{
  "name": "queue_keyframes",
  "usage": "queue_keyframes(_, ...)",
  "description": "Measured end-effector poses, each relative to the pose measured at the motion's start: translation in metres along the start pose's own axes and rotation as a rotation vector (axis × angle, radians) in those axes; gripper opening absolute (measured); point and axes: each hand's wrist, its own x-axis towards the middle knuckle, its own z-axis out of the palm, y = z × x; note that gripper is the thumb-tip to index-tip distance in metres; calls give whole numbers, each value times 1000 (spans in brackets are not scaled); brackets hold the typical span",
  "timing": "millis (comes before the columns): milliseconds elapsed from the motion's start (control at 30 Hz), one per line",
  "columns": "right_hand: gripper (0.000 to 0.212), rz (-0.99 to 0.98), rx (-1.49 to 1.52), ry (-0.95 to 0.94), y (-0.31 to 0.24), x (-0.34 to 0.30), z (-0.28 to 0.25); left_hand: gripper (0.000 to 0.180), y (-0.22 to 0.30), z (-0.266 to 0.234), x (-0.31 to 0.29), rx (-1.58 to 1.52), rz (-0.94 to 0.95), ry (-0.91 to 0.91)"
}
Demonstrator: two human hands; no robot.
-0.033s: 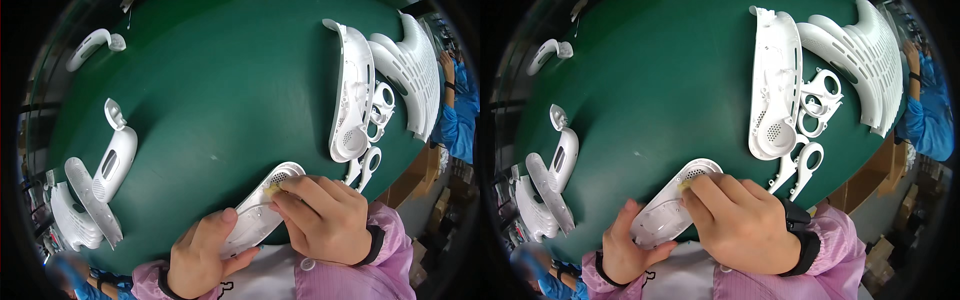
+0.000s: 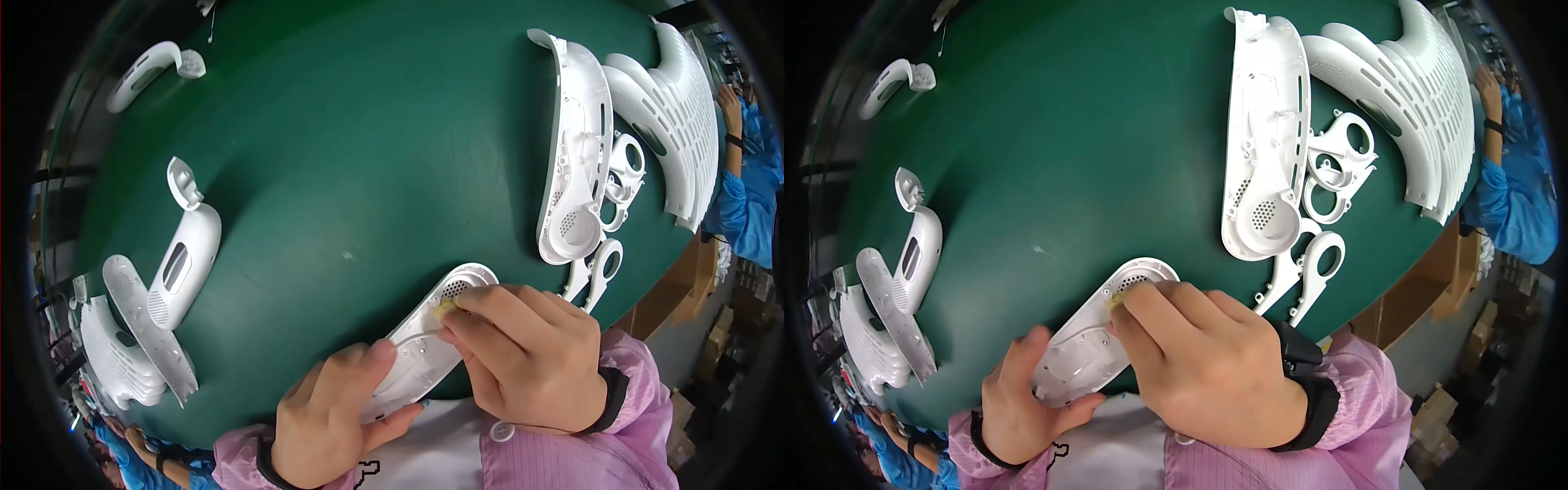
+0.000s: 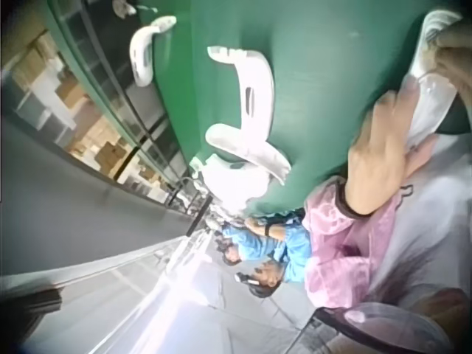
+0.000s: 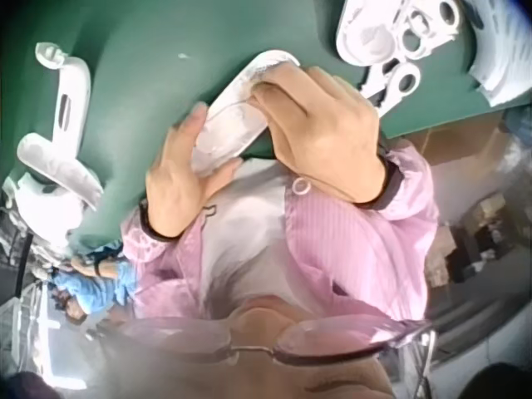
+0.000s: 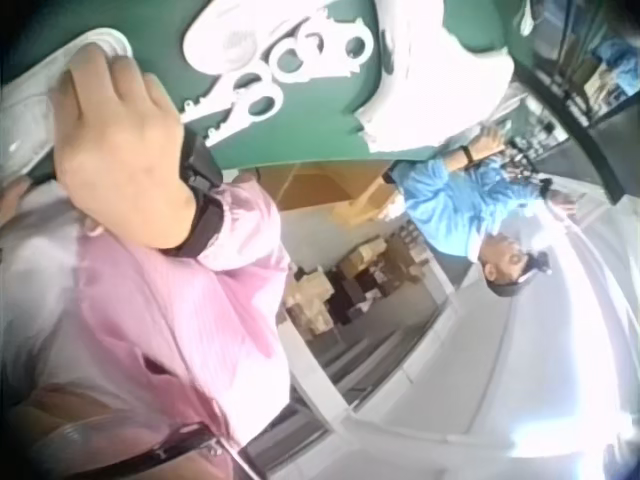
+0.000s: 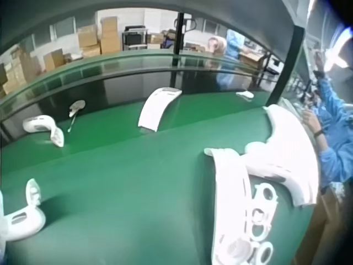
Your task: Assembling white plastic housing components on a production line, including snap-fitting parts and placing them into cardboard boxes.
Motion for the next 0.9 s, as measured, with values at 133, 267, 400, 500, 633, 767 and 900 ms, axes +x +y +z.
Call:
queue_keyframes(133,22,-44,54,-39,6,1,-1,85,1,2,8,6,15,-30)
queue_keyframes(267,28,-10,155,-222,10,4,-21,80,1,4,8,-7,22,-3)
queue_keyframes(400,28,-148,24,-136,31,-7,-21,81,0,4,6,18,40,-5)
queue_keyframes(500,32,-237,-46,-102,34,-13,-19,79,3,1,8,30,22,-38)
queue_keyframes(633,27,-210,-30,-191,28,-9,-23,75,7,1,11,5,-1,-47)
queue_keyframes(767,20,-207,-82,-226,36,-15,-29,72,9,4,20,-32,-16,-82)
queue_keyframes(900,11,-199,75,-92,50,-23,-38,71,4,-7,11,-90,-69,-58)
